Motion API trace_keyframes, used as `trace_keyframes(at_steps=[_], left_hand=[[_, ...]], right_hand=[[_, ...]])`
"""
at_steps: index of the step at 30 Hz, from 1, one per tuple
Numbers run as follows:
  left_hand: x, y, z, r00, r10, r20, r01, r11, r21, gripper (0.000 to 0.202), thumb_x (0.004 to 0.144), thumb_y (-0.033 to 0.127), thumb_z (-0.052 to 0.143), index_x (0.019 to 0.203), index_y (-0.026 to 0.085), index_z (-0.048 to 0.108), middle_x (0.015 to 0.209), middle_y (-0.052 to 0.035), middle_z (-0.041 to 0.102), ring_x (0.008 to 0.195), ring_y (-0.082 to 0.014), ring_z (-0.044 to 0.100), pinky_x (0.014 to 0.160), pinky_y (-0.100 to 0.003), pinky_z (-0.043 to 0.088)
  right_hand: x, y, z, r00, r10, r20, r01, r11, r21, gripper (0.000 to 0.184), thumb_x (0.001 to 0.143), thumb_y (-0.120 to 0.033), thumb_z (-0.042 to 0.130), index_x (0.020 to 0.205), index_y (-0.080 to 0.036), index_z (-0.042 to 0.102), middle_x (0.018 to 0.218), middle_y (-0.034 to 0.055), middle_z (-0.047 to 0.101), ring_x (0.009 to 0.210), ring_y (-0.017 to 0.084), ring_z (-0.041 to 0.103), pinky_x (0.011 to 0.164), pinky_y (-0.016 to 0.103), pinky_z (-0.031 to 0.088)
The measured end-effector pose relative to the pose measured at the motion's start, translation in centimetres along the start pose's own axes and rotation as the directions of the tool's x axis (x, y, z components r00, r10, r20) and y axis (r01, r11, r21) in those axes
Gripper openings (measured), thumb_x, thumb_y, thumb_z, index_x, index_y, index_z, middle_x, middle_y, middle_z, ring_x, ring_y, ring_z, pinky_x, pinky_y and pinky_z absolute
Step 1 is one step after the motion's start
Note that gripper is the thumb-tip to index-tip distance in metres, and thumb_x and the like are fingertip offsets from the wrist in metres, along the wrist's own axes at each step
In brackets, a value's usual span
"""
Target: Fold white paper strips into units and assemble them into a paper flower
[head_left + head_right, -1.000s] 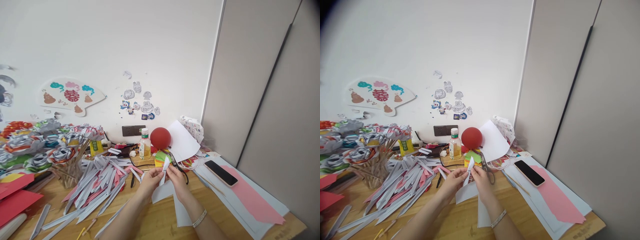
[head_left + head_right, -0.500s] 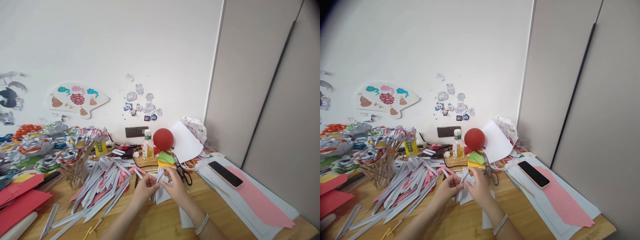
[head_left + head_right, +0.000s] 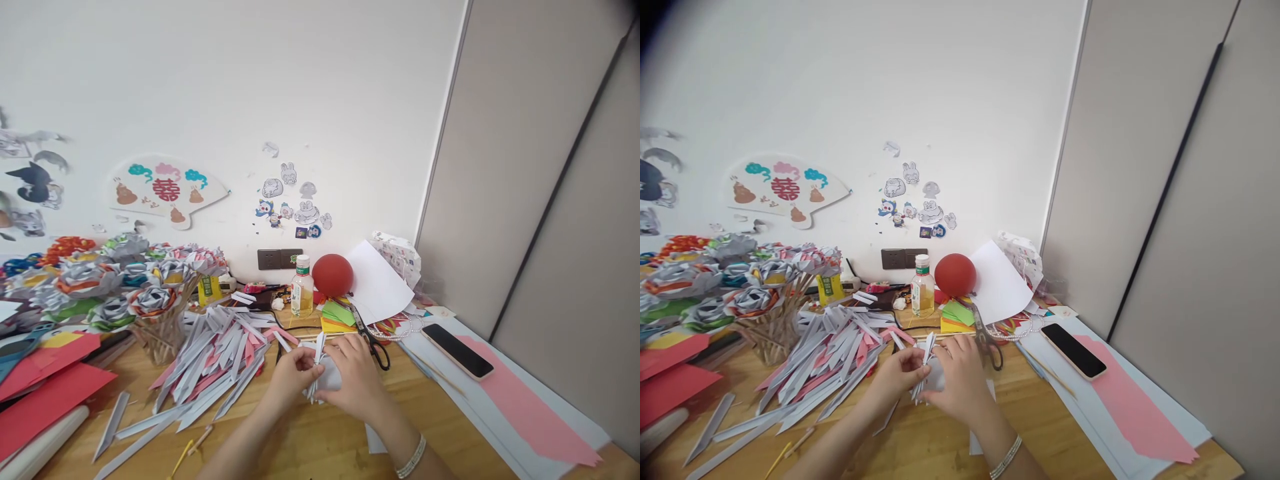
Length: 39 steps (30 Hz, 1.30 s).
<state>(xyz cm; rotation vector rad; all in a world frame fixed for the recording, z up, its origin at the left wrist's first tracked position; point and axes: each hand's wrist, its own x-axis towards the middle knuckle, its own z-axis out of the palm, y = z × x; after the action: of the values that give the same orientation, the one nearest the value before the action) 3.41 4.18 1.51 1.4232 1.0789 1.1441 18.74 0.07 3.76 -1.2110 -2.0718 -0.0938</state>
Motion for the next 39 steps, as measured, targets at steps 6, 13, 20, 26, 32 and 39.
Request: trace_keyframes(at_steps=[6, 13, 20, 26, 32, 39], left_hand=[[-0.4, 0.7, -0.1, 0.99, -0.058, 0.132, 0.067, 0.996, -0.066, 0.036, 0.046, 0.029, 0.078, 0.075, 0.013, 0.063, 0.061, 0.0017, 0.057, 0.058, -0.0116, 0.051, 0.057, -0.023, 0.04], [-0.7, 1.9, -0.9, 0.959, -0.16, 0.233, 0.164, 0.986, 0.001, 0.04, 0.045, 0.025, 0.077, 0.08, 0.011, 0.064, 0.063, 0.0009, 0.059, 0.062, -0.0141, 0.054, 0.063, -0.026, 0.042], [-0.9, 2.3, -0.5, 0.968, -0.094, 0.233, 0.063, 0.989, 0.137, 0.015, 0.055, 0.017, 0.058, 0.069, 0.014, 0.063, 0.061, 0.0013, 0.057, 0.06, -0.0148, 0.052, 0.057, -0.025, 0.04], [-1.7, 3.2, 0.0, 0.963, 0.0, 0.269, -0.066, 0.97, 0.234, 0.02, 0.067, 0.031, 0.057, 0.056, 0.015, 0.057, 0.054, 0.0038, 0.05, 0.055, -0.0112, 0.043, 0.054, -0.022, 0.032], [-1.5, 3.0, -0.4, 0.971, -0.046, 0.236, 0.1, 0.97, -0.223, 0.031, 0.07, 0.044, 0.063, 0.075, 0.014, 0.058, 0.067, -0.0018, 0.059, 0.061, -0.0127, 0.052, 0.061, -0.023, 0.039], [-1.5, 3.3, -0.2, 0.973, 0.056, 0.225, 0.04, 0.915, -0.401, 0.035, 0.068, 0.038, 0.068, 0.092, 0.018, 0.054, 0.075, -0.0029, 0.063, 0.069, -0.0147, 0.057, 0.063, -0.023, 0.042]], right_hand=[[0.0, -0.2, 1.1, 0.996, 0.083, -0.022, -0.084, 0.995, -0.052, 0.065, 0.042, -0.05, 0.079, 0.094, -0.021, 0.054, 0.101, 0.0055, 0.054, 0.097, 0.027, 0.043, 0.085, 0.04, 0.033], [-0.3, 0.4, 0.8, 0.999, 0.038, 0.03, -0.035, 0.995, -0.094, 0.062, 0.043, -0.054, 0.077, 0.088, -0.02, 0.051, 0.096, 0.0047, 0.05, 0.092, 0.025, 0.042, 0.079, 0.037, 0.037], [-0.4, 0.8, 1.2, 0.997, -0.057, 0.055, 0.064, 0.988, -0.143, 0.03, 0.062, -0.03, 0.067, 0.085, -0.018, 0.052, 0.092, 0.0058, 0.048, 0.09, 0.024, 0.041, 0.081, 0.039, 0.035], [-0.3, 1.0, 1.8, 0.997, 0.061, -0.043, -0.063, 0.996, -0.058, 0.036, 0.065, -0.029, 0.062, 0.097, -0.017, 0.05, 0.097, 0.0081, 0.05, 0.098, 0.026, 0.042, 0.083, 0.041, 0.037], [0.0, 5.1, 0.4, 0.951, 0.293, -0.099, -0.297, 0.955, -0.025, 0.053, 0.076, -0.025, 0.05, 0.126, -0.016, 0.034, 0.116, 0.0121, 0.049, 0.108, 0.023, 0.045, 0.084, 0.035, 0.04], [-0.1, 8.6, 1.3, 0.775, 0.631, -0.04, -0.61, 0.73, -0.307, 0.024, 0.07, -0.027, 0.058, 0.089, -0.012, 0.06, 0.087, 0.0144, 0.061, 0.084, 0.028, 0.057, 0.071, 0.035, 0.042]])
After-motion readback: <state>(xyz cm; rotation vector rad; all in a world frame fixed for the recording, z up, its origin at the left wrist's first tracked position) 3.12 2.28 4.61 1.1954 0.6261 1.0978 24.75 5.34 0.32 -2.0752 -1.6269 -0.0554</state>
